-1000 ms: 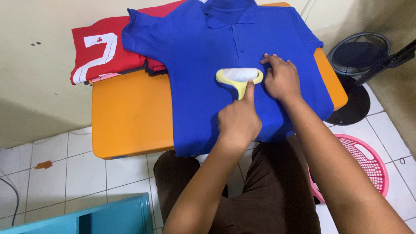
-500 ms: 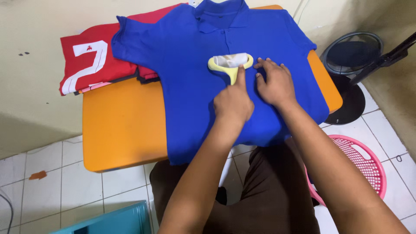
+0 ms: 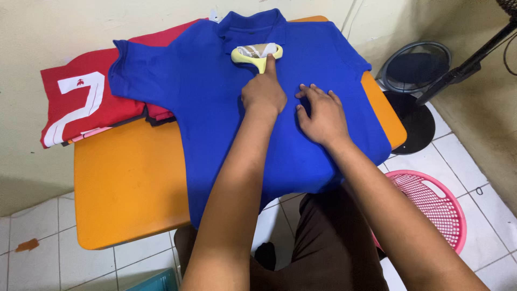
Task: The person uses a lint roller to remove lint from a blue polo shirt laid on an orange table. They roll the device over the front, sleeves, and collar, then fold the shirt and continue rolling the folded garment.
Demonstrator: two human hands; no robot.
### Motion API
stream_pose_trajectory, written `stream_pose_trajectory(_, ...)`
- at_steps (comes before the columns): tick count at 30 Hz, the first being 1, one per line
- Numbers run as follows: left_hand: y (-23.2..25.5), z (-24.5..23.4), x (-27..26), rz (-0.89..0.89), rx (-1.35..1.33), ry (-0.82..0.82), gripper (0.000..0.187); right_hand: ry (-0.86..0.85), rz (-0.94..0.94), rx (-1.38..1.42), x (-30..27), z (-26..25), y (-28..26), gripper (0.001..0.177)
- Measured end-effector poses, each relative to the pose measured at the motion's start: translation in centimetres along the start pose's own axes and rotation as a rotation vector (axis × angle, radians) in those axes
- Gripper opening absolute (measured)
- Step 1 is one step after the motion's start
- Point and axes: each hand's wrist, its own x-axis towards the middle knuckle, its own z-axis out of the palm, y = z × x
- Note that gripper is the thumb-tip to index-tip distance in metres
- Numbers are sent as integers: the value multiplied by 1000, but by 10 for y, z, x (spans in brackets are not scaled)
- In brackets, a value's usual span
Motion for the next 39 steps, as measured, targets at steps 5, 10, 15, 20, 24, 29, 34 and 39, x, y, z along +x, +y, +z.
stream_pose_trajectory(5,13,8,-15,-16,54,1,96,-3,13,4,-2,0,-1,46)
stream_pose_trajectory(10,26,7,-48,-10,14,-44,102,9,5,20,-2,3,4,44)
stream_pose_trajectory(15,28,-5,-94,4,-23,-127,97,17,6,12,-3,4,7,43)
stream_pose_trajectory(20,24,-18,-148,36,-85,-160,96,43,5,20,-5,5,5,47)
stream_pose_trajectory(24,25,-30,-190,28,-85,-237,99,35,14,46,-5,3,2,45)
stream_pose_trajectory(29,24,-37,-211,33,-98,-247,100,31,4,33,-8,1,-1,43)
stream_pose_trajectory(34,25,-25,-189,18,-90,-197,96,31,-8,32,-8,4,4,48)
stream_pose_trajectory(39,26,-13,-151,9,-83,-154,94,50,-5,32,-7,4,7,45)
